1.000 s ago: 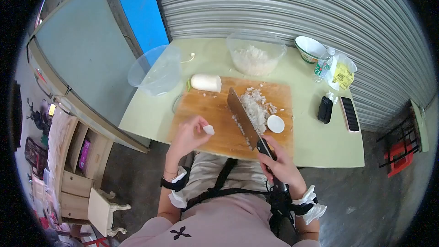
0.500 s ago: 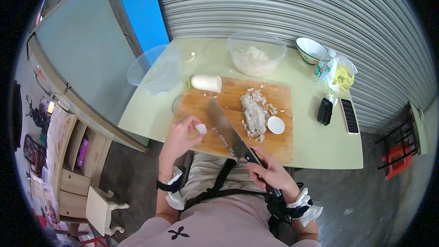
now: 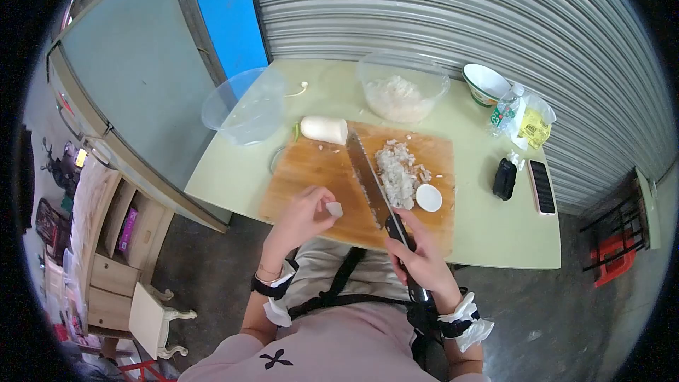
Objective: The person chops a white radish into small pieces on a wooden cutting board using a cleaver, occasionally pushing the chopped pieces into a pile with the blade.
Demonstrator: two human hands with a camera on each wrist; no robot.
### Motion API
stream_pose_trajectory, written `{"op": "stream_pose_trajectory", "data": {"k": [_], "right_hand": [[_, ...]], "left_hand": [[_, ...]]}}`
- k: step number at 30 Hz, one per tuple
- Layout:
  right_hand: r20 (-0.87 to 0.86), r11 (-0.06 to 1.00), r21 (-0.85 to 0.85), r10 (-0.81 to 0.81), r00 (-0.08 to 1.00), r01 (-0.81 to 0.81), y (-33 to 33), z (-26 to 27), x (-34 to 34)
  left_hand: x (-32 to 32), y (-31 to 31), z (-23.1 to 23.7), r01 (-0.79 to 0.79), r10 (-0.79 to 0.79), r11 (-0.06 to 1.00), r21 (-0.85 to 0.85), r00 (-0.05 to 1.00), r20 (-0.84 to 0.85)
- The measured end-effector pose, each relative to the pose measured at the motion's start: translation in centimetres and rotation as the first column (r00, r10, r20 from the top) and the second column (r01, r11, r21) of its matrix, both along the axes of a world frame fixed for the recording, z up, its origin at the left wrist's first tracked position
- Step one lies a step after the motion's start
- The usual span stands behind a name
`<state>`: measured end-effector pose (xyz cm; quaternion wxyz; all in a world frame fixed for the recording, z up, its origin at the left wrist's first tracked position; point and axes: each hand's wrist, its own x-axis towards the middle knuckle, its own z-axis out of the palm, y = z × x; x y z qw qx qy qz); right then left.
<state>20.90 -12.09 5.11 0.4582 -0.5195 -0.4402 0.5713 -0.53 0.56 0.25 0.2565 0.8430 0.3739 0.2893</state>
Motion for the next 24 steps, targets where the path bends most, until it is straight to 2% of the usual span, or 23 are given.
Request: {"op": "stream_pose_trajectory", "data": {"k": [5,12,15,17,19,22,24], "right_hand": [[-0.026,0.998,-0.019,0.060,0.998,-0.060,-0.1,-1.6,-1.1],[0.012,0.999,-0.014,0.041,0.999,-0.041,-0.9,-2.8,-1.0],[0.003,0.999,0.001,0.053,0.999,-0.053,-1.0,-3.1,-0.5],[0.014,0.998,0.005,0.067,0.998,-0.067,-0.9,-3.3,-0.4],[0.028,0.997,0.008,0.082,0.996,-0.082,-0.7,-3.2,-0.3],[0.073,0.991,0.012,0.132,0.989,-0.134,-0.7,-3.0,-0.5],[0.225,0.982,0.057,0.163,0.961,-0.180,-0.7,-2.8,-0.8]], "left_hand": [[0.1,0.6,-1.2,0.014,-0.015,0.999,0.046,1.000,0.028],[-0.3,0.7,-1.2,0.040,-0.042,0.999,0.033,0.998,0.048],[-0.4,0.8,-1.2,0.043,-0.044,0.999,0.023,0.999,0.018],[-0.2,0.7,-0.8,0.029,-0.026,0.997,-0.073,0.998,0.050],[0.1,0.6,-0.9,0.014,-0.013,0.999,-0.041,1.000,0.022],[0.9,0.3,-1.1,-0.007,0.007,1.000,-0.005,1.000,-0.005],[1.1,0.3,-1.2,-0.009,0.009,1.000,-0.003,1.000,-0.002]]}}
